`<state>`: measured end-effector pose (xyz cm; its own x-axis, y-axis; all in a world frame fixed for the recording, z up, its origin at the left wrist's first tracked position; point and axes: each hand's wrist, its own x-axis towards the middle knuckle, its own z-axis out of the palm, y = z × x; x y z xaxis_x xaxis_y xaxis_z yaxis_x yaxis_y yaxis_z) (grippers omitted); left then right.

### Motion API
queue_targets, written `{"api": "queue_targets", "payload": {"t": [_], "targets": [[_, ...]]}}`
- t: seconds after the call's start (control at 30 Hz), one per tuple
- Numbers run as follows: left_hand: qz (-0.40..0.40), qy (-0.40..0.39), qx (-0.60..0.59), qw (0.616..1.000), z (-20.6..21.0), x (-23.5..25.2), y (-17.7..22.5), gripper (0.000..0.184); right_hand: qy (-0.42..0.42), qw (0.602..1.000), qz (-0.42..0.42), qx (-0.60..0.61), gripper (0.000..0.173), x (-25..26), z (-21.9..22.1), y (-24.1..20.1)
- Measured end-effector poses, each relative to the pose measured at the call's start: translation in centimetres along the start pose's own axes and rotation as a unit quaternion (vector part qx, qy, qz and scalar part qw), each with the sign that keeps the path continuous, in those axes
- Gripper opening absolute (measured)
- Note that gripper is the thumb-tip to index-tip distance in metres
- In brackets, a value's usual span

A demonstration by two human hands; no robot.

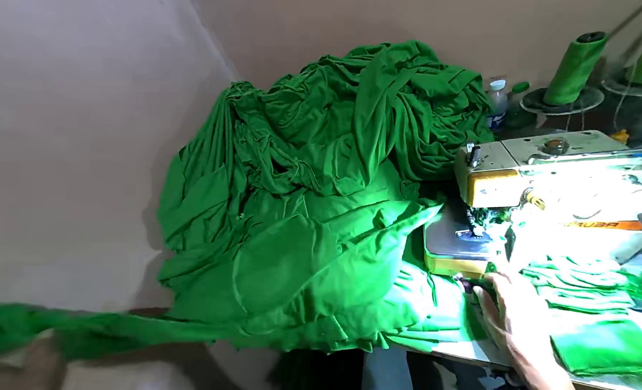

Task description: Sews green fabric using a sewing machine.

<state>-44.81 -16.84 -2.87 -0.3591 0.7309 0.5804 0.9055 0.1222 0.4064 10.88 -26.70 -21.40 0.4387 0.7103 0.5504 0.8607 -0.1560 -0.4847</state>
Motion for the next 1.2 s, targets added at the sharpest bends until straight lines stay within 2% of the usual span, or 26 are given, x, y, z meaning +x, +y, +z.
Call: {"api": "queue_targets", "payload": {"t": [0.03,0.07,0.13,0.23,0.3,0.37,0.43,0.5,0.57,0.63,0.67,0.73,0.8,0.83,0.87,0.93,1.0,1.03,1.1,1.17,1.2], "targets": [[0.077,0.014,0.0,0.997,1.2,-1.3,0.6,0.07,-0.003,1.0,-0.005,-0.023,0.03,-0.5,0.3,0.1],[0.151,0.027,-0.032,0.988,2.5,-3.0,2.9,0.074,-0.022,0.999,0.004,-0.042,0.033,-0.9,0.3,0.0],[0.258,0.015,-0.116,0.959,4.9,-6.6,10.8,0.056,-0.071,0.994,0.029,-0.074,0.041,-1.0,-0.1,-0.3],[0.356,-0.022,-0.228,0.906,8.6,-12.0,23.1,0.024,-0.163,0.977,0.076,-0.11,0.059,0.2,-0.9,-0.9],[0.404,-0.121,-0.257,0.87,11.5,-14.4,28.9,0.019,-0.285,0.938,0.157,-0.121,0.069,2.2,-1.6,-1.7],[0.416,-0.241,-0.23,0.846,14.3,-15.8,33.7,0.03,-0.364,0.898,0.216,-0.119,0.071,4.0,-1.6,-2.0],[0.384,-0.367,-0.15,0.834,15.8,-16.3,37.9,0.049,-0.405,0.871,0.261,-0.099,0.066,5.4,-1.8,-2.1],[0.34,-0.425,-0.089,0.834,16.8,-16.5,40.7,0.053,-0.422,0.857,0.284,-0.08,0.065,6.1,-1.8,-2.0],[0.319,-0.415,-0.094,0.847,17.5,-16.2,41.8,0.04,-0.418,0.859,0.289,-0.069,0.065,6.0,-2.0,-1.8],[0.308,-0.407,-0.135,0.849,17.6,-15.4,41.5,0.03,-0.391,0.878,0.273,-0.046,0.062,5.2,-2.4,-1.9],[0.288,-0.414,-0.163,0.848,17.3,-14.7,41.0,0.031,-0.381,0.889,0.252,-0.03,0.058,4.7,-2.9,-2.2],[0.188,-0.425,-0.249,0.85,16.1,-13.1,39.2,0.038,-0.348,0.916,0.198,-0.003,0.046,3.6,-4.3,-3.1],[0.098,-0.403,-0.322,0.851,14.1,-11.1,37.0,0.044,-0.31,0.939,0.15,0.001,0.04,2.1,-5.4,-4.1],[0.091,-0.385,-0.32,0.861,12.8,-9.8,35.8,0.046,-0.304,0.944,0.13,0.006,0.039,1.5,-6.2,-4.7],[0.115,-0.359,-0.295,0.878,11.4,-8.3,34.4,0.046,-0.287,0.951,0.109,0.019,0.039,0.8,-6.9,-5.2],[0.218,-0.281,-0.21,0.911,8.2,-5.7,31.7,0.045,-0.265,0.959,0.079,0.069,0.039,-0.3,-8.0,-6.1],[0.325,-0.19,-0.146,0.915,4.2,-5.3,30.0,0.041,-0.205,0.963,0.028,0.174,0.039,-0.9,-8.3,-6.8],[0.379,-0.163,-0.126,0.902,2.1,-6.5,29.5,0.039,-0.188,0.956,0.0,0.225,0.042,-0.9,-8.5,-7.3],[0.524,-0.117,-0.106,0.837,-1.8,-10.8,28.8,0.038,-0.147,0.923,-0.084,0.345,0.061,-1.0,-9.1,-8.9],[0.629,-0.126,-0.096,0.761,-6.3,-16.2,28.3,0.033,-0.091,0.846,-0.196,0.487,0.078,-1.7,-10.1,-11.4],[0.654,-0.146,-0.096,0.736,-8.4,-18.2,27.8,0.027,-0.072,0.794,-0.246,0.551,0.075,-2.2,-11.3,-12.9]]}}
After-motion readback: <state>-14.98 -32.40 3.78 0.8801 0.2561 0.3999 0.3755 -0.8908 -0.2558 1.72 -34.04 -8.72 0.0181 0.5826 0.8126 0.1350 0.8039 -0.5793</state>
